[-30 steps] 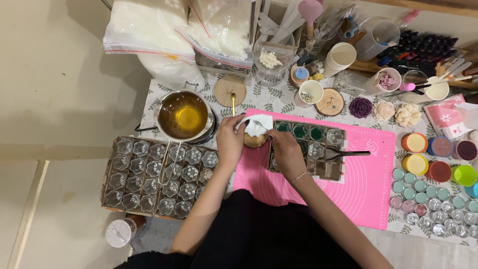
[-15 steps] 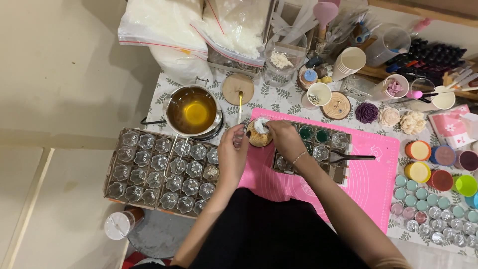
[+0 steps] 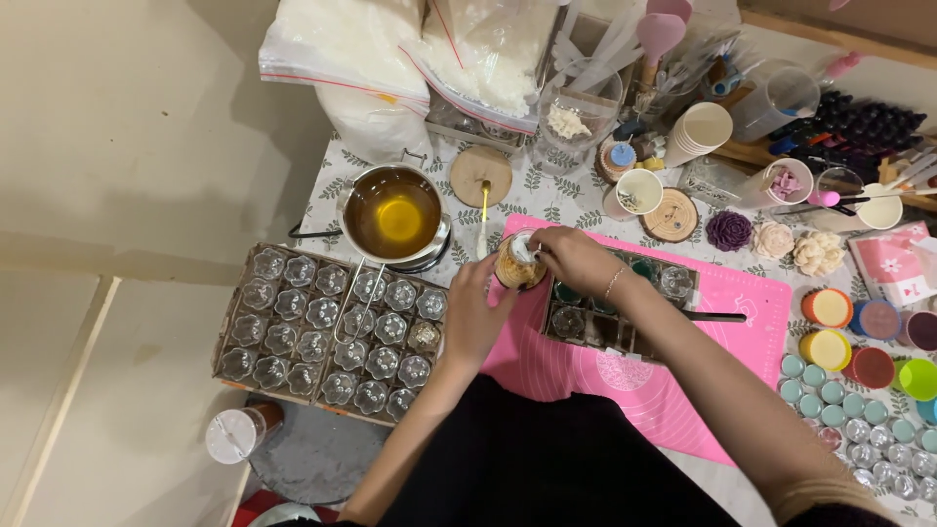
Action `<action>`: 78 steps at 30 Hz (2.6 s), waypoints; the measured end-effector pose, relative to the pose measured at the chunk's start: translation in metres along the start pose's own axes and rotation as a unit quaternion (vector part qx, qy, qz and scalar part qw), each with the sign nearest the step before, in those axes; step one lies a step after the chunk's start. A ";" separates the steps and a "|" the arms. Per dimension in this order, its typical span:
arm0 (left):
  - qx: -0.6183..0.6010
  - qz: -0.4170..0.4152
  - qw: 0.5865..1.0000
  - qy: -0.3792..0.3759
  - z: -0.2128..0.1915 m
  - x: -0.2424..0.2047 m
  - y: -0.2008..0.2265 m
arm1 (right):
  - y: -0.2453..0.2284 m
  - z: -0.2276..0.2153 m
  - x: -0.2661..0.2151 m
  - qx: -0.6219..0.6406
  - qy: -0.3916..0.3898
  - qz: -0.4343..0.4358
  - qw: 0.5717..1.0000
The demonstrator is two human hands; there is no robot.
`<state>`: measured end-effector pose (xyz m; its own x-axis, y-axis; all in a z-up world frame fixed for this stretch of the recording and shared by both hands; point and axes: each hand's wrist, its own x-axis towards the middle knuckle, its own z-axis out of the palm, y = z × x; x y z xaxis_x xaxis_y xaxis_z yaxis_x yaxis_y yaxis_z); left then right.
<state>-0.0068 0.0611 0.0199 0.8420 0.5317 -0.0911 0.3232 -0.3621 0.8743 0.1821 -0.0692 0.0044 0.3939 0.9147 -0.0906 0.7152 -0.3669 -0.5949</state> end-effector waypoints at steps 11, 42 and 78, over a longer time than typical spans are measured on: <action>0.170 0.109 0.979 -0.035 0.046 0.077 -0.032 | 0.001 -0.008 0.000 -0.027 0.027 -0.079 0.996; 0.211 0.135 0.968 -0.027 0.048 0.069 -0.024 | 0.029 0.047 -0.010 0.107 0.202 0.169 0.959; 0.204 0.139 0.968 -0.050 0.043 0.071 -0.019 | 0.011 0.034 0.000 0.078 0.211 0.175 0.958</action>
<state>0.0646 0.0731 -0.0238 0.9522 0.3001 0.0570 0.2040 -0.7635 0.6128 0.1702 -0.0678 -0.0291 0.8164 0.5775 0.0050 0.4143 -0.5796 -0.7017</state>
